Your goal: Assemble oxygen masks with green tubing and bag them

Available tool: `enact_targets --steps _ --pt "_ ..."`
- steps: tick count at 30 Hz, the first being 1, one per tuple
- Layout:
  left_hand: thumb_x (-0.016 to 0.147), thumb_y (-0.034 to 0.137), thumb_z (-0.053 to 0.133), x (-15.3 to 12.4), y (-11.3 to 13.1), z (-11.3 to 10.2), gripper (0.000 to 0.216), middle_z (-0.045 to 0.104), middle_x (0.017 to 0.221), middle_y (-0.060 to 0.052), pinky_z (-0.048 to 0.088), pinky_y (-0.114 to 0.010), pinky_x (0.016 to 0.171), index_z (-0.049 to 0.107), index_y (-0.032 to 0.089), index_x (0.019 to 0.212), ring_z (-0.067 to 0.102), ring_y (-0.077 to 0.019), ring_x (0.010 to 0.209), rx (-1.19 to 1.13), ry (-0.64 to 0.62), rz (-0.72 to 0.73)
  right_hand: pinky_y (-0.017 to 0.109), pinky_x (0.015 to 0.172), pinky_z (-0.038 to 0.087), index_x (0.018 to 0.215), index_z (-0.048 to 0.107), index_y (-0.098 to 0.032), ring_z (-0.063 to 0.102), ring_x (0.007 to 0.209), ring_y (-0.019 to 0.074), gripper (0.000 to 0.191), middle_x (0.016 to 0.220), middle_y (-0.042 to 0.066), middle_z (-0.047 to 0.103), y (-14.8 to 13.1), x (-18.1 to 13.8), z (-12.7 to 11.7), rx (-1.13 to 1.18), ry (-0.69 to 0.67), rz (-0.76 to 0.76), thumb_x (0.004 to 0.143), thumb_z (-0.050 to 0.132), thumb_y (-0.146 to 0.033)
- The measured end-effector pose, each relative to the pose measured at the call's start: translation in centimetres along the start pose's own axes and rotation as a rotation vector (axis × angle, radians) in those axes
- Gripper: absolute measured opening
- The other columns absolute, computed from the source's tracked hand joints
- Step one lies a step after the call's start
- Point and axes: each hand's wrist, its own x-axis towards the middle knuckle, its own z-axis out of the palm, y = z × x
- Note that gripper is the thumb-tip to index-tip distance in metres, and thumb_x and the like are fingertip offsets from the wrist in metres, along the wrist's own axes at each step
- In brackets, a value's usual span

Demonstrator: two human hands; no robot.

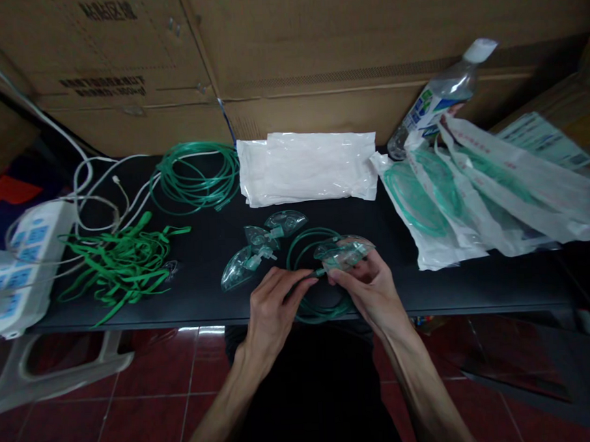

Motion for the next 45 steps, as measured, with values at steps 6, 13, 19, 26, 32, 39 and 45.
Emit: enact_targets --steps 6,13,19,26,32,39,45 --pt "0.097 0.015 0.064 0.17 0.01 -0.19 0.008 0.07 0.083 -0.003 0.053 -0.026 0.068 0.069 0.015 0.103 0.059 -0.0138 0.073 0.023 -0.065 0.049 0.024 0.071 0.058 0.116 0.065 -0.03 0.069 0.073 0.0118 0.048 0.09 -0.003 0.072 0.06 0.04 -0.51 -0.047 -0.055 0.005 0.076 0.088 -0.015" --pt "0.103 0.018 0.054 0.16 -0.13 -0.33 0.013 0.068 0.082 -0.002 0.052 -0.028 0.073 0.067 0.017 0.102 0.059 -0.0143 0.075 0.021 -0.141 0.005 0.023 0.069 0.057 0.11 0.068 -0.029 0.069 0.072 0.0116 0.046 0.087 -0.004 0.072 -0.14 0.3 -0.38 -0.036 -0.069 0.046 0.073 0.09 -0.016" --pt "0.092 0.025 0.073 0.37 0.08 -0.08 0.014 0.074 0.091 -0.001 0.055 -0.026 0.075 0.07 0.021 0.106 0.065 -0.0134 0.079 -0.015 -0.034 -0.137 0.023 0.068 0.058 0.107 0.069 -0.026 0.068 0.071 0.0109 0.045 0.087 -0.004 0.073 -0.18 0.5 0.22 -0.003 0.005 0.037 0.07 0.092 -0.017" --pt "0.091 0.015 0.074 0.08 0.29 -0.03 0.015 0.076 0.096 -0.003 0.059 -0.027 0.079 0.074 0.019 0.106 0.071 -0.0137 0.085 -0.058 0.035 -0.041 0.026 0.068 0.059 0.108 0.069 -0.026 0.068 0.071 0.0129 0.043 0.088 -0.002 0.073 0.0 0.15 -0.09 -0.054 -0.014 0.044 0.072 0.091 -0.019" --pt "0.094 0.016 0.07 -0.24 -0.12 -0.11 0.013 0.076 0.09 -0.004 0.059 -0.026 0.073 0.073 0.017 0.107 0.069 -0.0134 0.078 -0.068 -0.027 -0.012 0.026 0.068 0.06 0.11 0.068 -0.028 0.07 0.076 0.0137 0.046 0.095 -0.002 0.073 0.17 0.25 -0.54 -0.072 -0.073 0.027 0.071 0.091 -0.016" --pt "0.102 0.022 0.058 0.07 -0.14 -0.36 0.015 0.07 0.082 -0.002 0.055 -0.025 0.071 0.072 0.017 0.106 0.065 -0.0127 0.074 -0.082 -0.13 -0.061 0.029 0.067 0.06 0.107 0.068 -0.026 0.07 0.072 0.0149 0.048 0.091 -0.002 0.074 0.02 0.38 -0.36 -0.085 -0.055 0.067 0.067 0.094 -0.021" --pt "0.104 0.024 0.054 0.72 0.24 -0.51 0.023 0.07 0.078 -0.001 0.051 -0.028 0.078 0.072 0.019 0.089 0.063 -0.0148 0.079 -0.086 -0.164 -0.167 0.026 0.068 0.057 0.104 0.071 -0.024 0.068 0.067 0.0129 0.042 0.084 -0.001 0.074 -0.41 0.56 0.23 -0.026 -0.004 0.059 0.068 0.092 -0.022"
